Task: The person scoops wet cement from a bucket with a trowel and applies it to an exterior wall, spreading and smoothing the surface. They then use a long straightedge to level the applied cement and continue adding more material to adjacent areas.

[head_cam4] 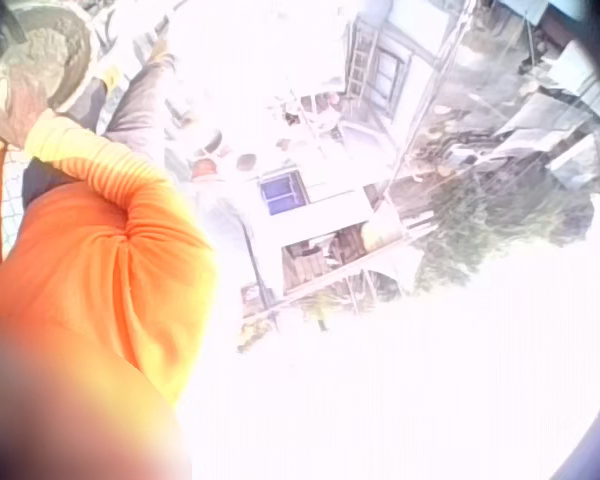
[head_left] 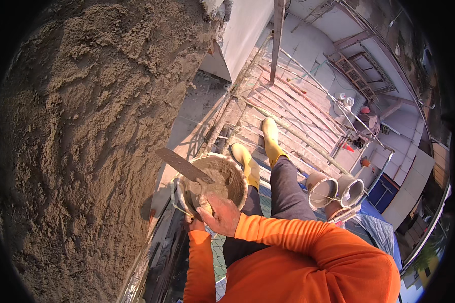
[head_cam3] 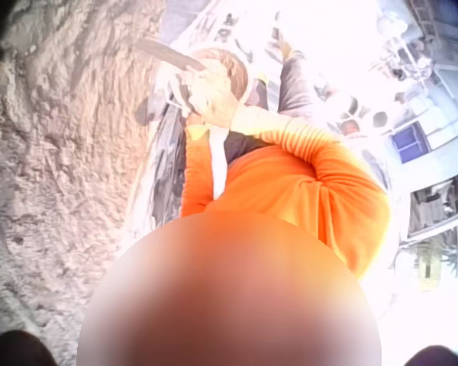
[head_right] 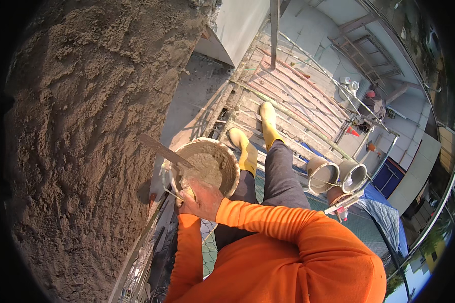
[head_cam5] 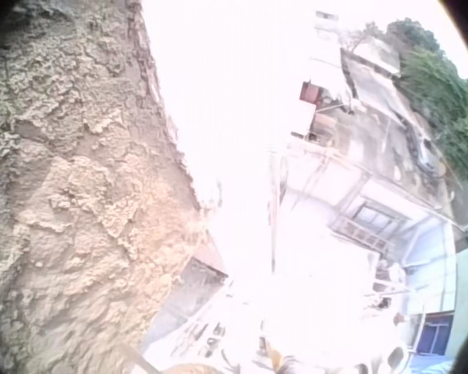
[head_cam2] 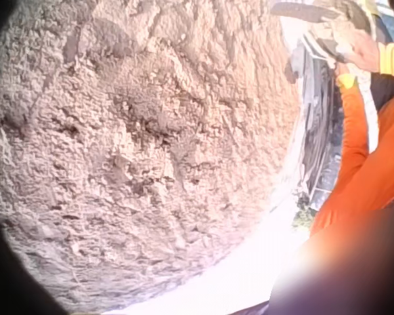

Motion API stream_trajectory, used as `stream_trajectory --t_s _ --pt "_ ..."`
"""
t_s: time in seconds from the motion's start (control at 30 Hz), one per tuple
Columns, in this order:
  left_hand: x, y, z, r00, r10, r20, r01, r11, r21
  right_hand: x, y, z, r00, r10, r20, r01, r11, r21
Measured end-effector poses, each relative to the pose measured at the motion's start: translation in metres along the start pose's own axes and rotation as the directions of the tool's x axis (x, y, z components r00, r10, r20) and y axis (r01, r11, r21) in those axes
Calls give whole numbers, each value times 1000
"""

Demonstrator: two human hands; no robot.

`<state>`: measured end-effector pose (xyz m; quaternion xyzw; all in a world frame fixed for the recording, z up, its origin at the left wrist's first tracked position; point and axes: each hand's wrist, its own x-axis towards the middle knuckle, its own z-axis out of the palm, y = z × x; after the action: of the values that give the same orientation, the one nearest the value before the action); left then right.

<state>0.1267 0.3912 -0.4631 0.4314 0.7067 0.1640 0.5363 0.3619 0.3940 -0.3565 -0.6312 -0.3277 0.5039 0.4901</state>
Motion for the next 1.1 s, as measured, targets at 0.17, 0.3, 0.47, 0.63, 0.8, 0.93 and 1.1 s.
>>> stream_trajectory --t_s 0.17,0.3,0.47,0.63,0.8,0.93,1.1 --pt "-19 35 26 1000 4 -9 -6 988 -155 -24 108 -132 847 455 276 -80 622 -779" --pt "-35 71 54 999 40 29 -40 999 4 -25 173 -122 896 395 203 67 332 -941" --pt "-46 102 75 998 12 63 -7 996 -87 -13 179 -114 894 390 222 -75 618 -783" --pt "-18 114 92 992 30 119 -27 999 -28 -13 134 -169 843 484 236 -207 696 -687" --pt "13 105 119 987 -7 163 31 989 -145 -10 122 -189 886 407 220 -217 785 -580" --pt "27 91 124 986 -115 118 126 988 -93 -10 138 -188 801 558 218 -425 786 -448" --pt "32 73 111 969 -241 -53 240 971 -19 -17 153 -175 936 313 -160 -333 936 -115"
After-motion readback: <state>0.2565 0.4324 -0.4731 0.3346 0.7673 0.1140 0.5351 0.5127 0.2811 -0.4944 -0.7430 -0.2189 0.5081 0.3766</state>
